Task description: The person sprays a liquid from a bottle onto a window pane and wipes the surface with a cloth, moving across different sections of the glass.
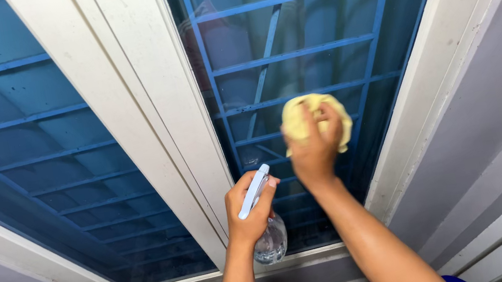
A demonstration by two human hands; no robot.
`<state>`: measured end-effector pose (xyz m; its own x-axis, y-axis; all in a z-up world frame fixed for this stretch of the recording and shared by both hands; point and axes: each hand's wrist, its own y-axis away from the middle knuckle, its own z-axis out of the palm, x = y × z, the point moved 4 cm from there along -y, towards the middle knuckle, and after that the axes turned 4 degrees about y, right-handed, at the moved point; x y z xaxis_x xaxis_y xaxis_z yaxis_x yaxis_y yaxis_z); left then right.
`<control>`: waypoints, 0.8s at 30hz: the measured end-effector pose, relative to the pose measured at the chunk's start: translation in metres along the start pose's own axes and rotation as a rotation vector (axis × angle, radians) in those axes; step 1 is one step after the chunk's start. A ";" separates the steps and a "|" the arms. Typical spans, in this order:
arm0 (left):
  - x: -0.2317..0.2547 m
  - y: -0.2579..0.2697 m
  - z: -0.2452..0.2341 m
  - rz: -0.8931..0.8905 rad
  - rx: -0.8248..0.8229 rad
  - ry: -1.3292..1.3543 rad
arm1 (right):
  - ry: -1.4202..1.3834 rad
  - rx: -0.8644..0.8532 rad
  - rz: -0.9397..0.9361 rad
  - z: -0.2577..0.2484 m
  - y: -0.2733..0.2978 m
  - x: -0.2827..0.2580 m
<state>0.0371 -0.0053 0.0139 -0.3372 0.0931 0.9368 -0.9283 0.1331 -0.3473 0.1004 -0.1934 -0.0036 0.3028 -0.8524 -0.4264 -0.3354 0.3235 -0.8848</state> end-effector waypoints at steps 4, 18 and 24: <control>-0.002 0.005 -0.003 0.008 0.027 0.068 | 0.172 -0.117 -0.243 -0.016 0.011 -0.031; 0.014 0.012 -0.027 0.026 0.004 -0.043 | 0.038 0.087 -0.185 -0.038 -0.010 0.062; 0.014 0.013 -0.031 0.008 -0.003 0.036 | 0.030 0.051 -0.268 -0.019 -0.044 -0.034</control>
<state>0.0255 0.0279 0.0215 -0.3386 0.1292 0.9320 -0.9251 0.1351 -0.3548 0.0874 -0.1862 0.0532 0.3480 -0.9218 -0.1707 -0.2015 0.1042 -0.9739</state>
